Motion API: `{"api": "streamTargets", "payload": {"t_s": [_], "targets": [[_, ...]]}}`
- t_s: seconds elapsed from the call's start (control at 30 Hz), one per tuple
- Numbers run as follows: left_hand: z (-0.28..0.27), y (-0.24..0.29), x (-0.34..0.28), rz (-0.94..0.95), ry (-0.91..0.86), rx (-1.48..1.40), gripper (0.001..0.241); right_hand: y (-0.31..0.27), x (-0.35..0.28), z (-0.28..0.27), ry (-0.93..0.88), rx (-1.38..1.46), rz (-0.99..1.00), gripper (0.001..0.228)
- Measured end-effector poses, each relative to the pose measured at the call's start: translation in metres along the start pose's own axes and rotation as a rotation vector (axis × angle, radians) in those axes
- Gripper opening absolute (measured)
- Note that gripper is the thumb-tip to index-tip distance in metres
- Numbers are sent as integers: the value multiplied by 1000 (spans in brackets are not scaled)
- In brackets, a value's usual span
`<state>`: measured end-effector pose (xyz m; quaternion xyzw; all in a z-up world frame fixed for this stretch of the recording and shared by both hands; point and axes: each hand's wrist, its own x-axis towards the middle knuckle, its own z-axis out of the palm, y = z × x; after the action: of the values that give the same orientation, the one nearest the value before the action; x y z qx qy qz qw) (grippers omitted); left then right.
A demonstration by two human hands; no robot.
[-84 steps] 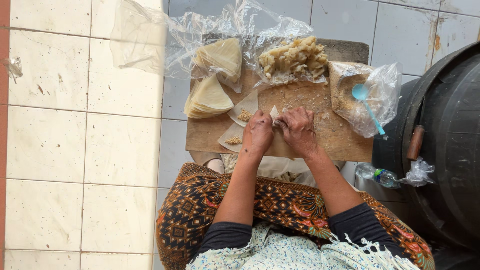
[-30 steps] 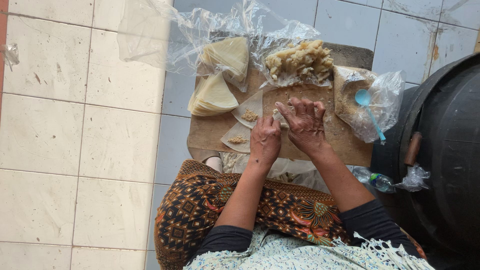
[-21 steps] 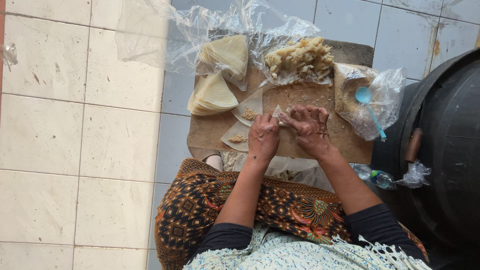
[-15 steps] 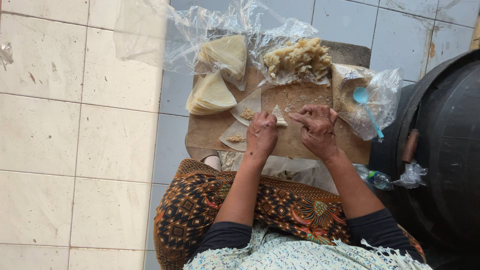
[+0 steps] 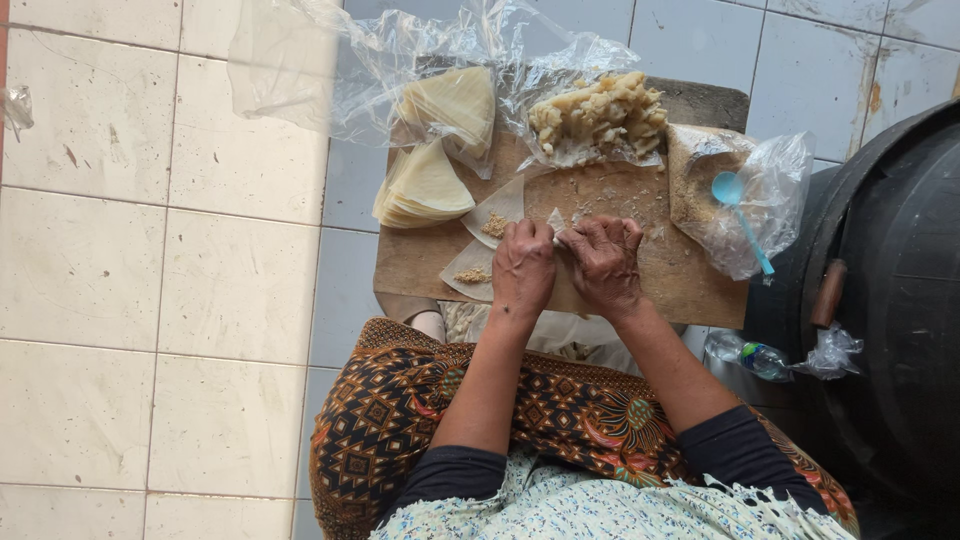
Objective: The person places small portions of filling onto triangular wrappers on a wooden board and folds them by hand into small parcels before placing them into a plastic bag.
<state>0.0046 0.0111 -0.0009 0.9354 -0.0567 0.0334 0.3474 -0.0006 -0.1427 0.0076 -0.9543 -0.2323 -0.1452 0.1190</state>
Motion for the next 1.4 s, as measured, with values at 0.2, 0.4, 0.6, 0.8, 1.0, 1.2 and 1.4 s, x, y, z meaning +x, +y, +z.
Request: {"api": "streamTargets", "payload": {"t_s": [0.2,0.4,0.6,0.8,1.0,1.2,1.4], "targets": [[1,11,-11,81,98,167,15,-7,-3,-4,-4,-89,-2,38],[2,12,-12,65,88,157,26,-14,-10,-13,-11,-152,-43,35],[0,13,-14,73,148,110,42,-7,4,2,-36,-244,-18,44],[-1,5,0,30,68,133,43,-3,1,-1,-66,-150,74,55],[-11,3,7,4,139,110,49,1,9,6,-78,-158,26,47],[-23,-2,12,-117,312,-62,42,18,33,24,-48,-99,20,50],[-36,-4,11,-156,358,-189,28,25,31,5,-24,171,102,24]]}}
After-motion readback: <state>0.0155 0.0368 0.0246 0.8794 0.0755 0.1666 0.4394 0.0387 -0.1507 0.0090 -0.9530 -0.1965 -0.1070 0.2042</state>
